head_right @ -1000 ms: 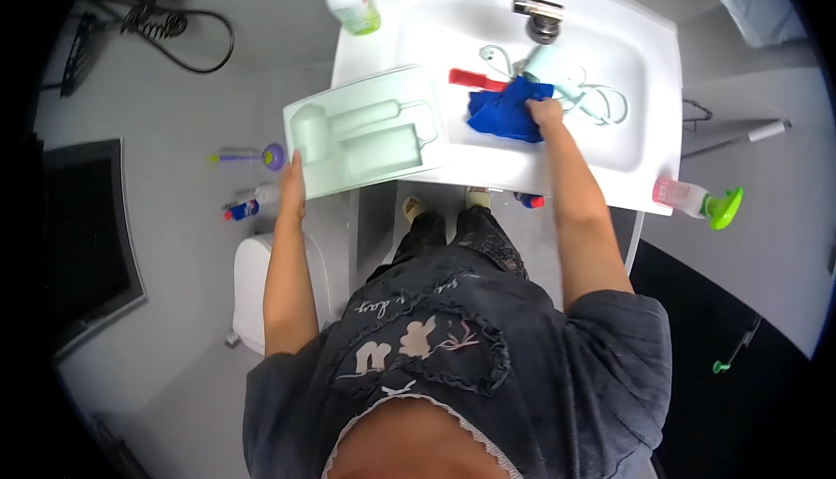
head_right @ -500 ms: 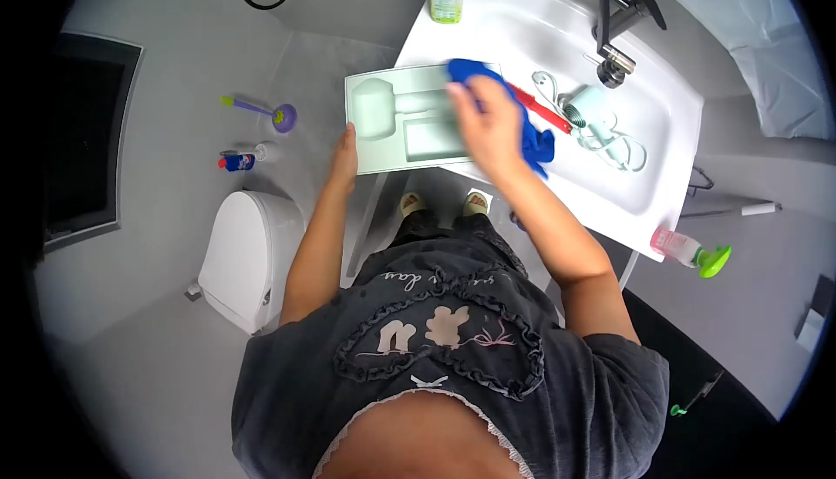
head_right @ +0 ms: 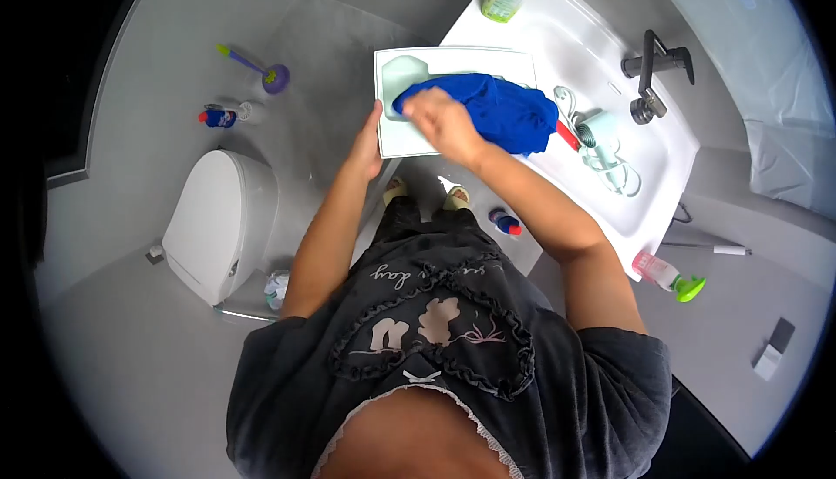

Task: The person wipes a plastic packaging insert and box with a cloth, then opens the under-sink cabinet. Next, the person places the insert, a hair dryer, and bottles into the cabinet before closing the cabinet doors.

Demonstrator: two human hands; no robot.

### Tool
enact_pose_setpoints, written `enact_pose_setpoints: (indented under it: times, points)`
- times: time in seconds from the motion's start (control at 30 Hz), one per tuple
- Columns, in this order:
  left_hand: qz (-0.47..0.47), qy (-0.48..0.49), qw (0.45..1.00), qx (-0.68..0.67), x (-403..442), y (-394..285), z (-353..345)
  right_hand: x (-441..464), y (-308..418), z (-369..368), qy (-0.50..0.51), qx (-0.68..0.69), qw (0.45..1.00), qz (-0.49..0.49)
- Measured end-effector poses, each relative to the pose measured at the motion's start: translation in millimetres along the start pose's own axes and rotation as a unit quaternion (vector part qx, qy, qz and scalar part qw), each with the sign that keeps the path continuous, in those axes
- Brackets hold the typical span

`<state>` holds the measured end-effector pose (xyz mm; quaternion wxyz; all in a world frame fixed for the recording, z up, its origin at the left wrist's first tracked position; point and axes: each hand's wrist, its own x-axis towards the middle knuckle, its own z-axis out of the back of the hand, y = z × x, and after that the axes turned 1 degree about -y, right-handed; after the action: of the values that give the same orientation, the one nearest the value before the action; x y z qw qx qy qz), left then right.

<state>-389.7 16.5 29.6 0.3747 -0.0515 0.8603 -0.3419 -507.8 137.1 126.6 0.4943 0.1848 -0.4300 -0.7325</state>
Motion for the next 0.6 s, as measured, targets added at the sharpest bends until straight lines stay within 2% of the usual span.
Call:
enact_pose_setpoints:
  times: [0.03,0.07,0.13,0.17,0.23,0.27,0.33,0.4,0.43,0.47,0.53,0.6]
  points:
    - [0.046,0.031,0.998,-0.034,0,-7,3,-12,-6,-14,-0.015,-0.005,0.992,0.129]
    - [0.087,0.046,0.994,-0.048,-3,-10,5,-28,-10,-27,0.056,-0.068,0.984,0.154]
    - [0.112,0.061,0.991,-0.05,-2,-10,7,-42,5,-40,0.181,-0.228,0.944,0.153]
    - [0.11,0.061,0.991,-0.052,-2,-10,7,-39,7,-42,0.183,-0.23,0.943,0.155]
    - [0.13,0.037,0.991,0.002,-14,-22,1,-35,14,-46,0.257,-0.305,0.916,0.035]
    - [0.115,0.058,0.991,-0.017,-22,-27,-4,-33,19,-43,0.214,-0.313,0.924,-0.059]
    - [0.089,0.039,0.995,-0.016,-12,-20,-2,-33,10,-36,0.085,-0.309,0.947,-0.026]
    - [0.124,0.027,0.992,-0.015,-14,-12,3,-46,19,-41,0.116,-0.305,0.944,-0.044]
    - [0.148,0.018,0.989,-0.017,-12,-15,0,-53,27,-44,0.197,-0.275,0.941,-0.009]
    - [0.13,-0.02,0.991,0.003,-13,-14,-4,-55,31,-44,0.277,-0.245,0.929,0.025]
    - [0.11,-0.034,0.993,0.039,-11,-10,0,-56,22,-44,0.257,-0.24,0.935,0.035]
    - [0.078,0.004,0.995,0.069,-9,-7,4,-47,8,-34,0.189,-0.296,0.935,-0.048]
